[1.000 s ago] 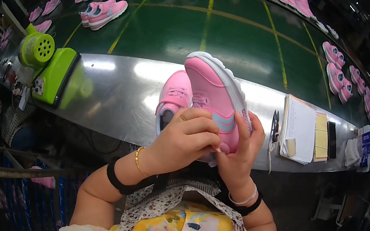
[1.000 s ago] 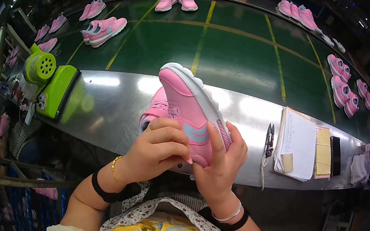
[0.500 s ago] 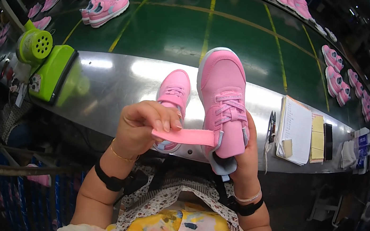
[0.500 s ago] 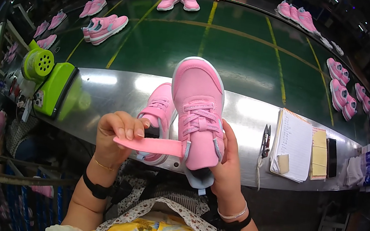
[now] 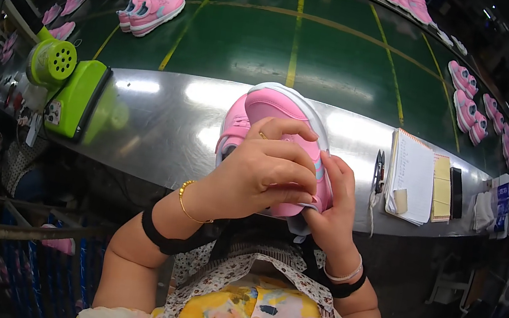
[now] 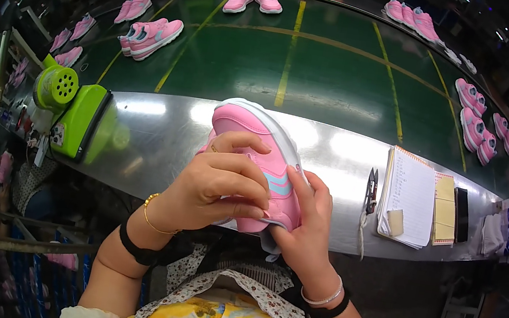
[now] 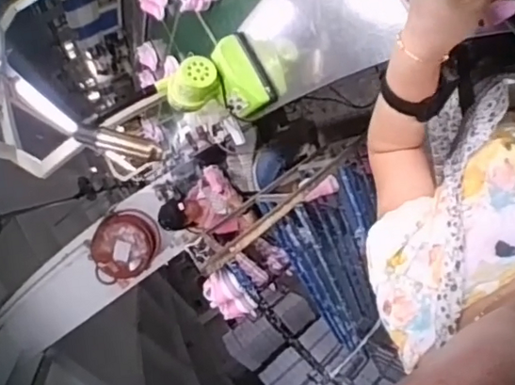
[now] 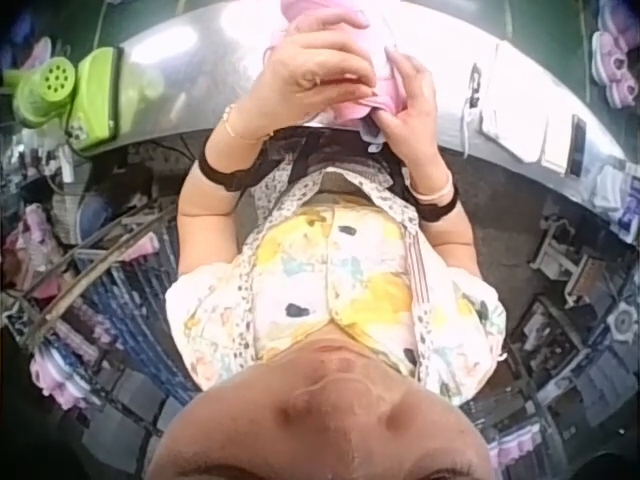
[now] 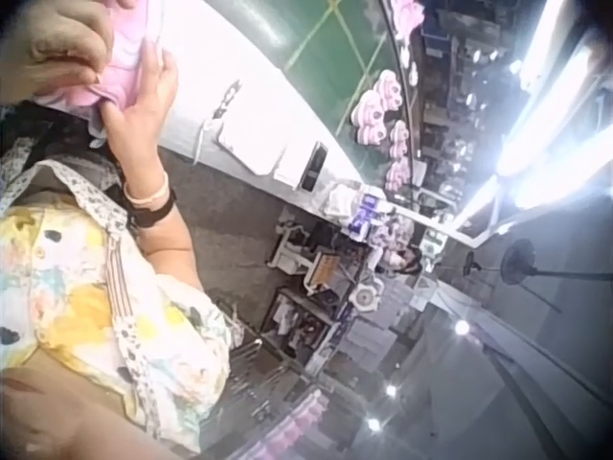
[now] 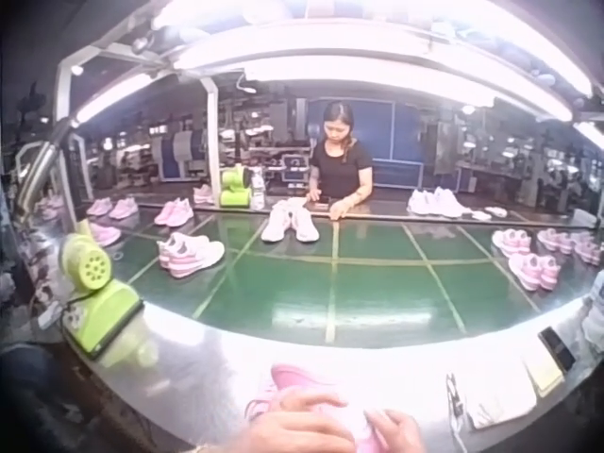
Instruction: Inspecting and cleaning finished shoes at a quality control station in a factory.
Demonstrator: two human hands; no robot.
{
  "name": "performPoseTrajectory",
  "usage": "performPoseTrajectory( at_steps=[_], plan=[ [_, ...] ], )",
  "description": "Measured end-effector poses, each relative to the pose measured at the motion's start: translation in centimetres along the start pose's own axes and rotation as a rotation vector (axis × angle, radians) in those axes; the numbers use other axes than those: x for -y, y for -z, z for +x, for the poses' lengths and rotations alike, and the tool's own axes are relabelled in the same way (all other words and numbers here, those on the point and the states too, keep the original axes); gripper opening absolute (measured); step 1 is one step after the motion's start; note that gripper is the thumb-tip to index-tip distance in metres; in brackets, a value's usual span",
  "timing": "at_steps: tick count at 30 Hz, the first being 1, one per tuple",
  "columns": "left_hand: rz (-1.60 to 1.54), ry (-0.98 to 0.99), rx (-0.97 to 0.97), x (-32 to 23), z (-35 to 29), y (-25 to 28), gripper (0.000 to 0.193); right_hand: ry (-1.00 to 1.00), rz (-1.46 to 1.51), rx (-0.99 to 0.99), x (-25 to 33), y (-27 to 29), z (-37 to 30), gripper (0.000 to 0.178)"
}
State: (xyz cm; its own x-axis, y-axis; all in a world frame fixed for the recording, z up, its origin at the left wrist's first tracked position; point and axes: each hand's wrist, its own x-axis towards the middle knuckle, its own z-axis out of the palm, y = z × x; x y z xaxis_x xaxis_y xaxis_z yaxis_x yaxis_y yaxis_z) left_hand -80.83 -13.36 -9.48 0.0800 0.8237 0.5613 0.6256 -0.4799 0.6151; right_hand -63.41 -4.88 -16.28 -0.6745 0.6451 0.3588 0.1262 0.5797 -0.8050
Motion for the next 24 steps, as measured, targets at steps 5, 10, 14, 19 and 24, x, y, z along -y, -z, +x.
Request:
performPoseTrajectory(
  at_steps=[5, 10, 14, 19, 24],
  plan=[
    [0.248, 0.001, 0.033, -0.1, 0.3, -1.7, 0.017, 0.094, -0.185, -0.039, 0.4, -0.3, -0.2, 0.066],
    [0.523, 0.197, -0.340, 0.6, -0.3, -1.4, 0.040, 0.008, -0.056, -0.081, -0.4, -0.6, 0.1, 0.072],
    [0.149, 0.550, -0.611, 4.0, -4.8, 2.1, 0.046, -0.370, 0.428, -0.158, -2.0, -0.3, 0.6, 0.072],
    [-0.494, 1.149, -0.496, 4.8, -9.5, 1.4, 0.062, -0.589, 0.716, -0.032, -2.6, -1.0, 1.0, 0.067],
    [-0.677, 0.994, -0.438, 4.0, -9.9, -1.7, 0.065, -0.602, 0.602, 0.114, -2.7, -3.8, 0.5, 0.071]
  ],
)
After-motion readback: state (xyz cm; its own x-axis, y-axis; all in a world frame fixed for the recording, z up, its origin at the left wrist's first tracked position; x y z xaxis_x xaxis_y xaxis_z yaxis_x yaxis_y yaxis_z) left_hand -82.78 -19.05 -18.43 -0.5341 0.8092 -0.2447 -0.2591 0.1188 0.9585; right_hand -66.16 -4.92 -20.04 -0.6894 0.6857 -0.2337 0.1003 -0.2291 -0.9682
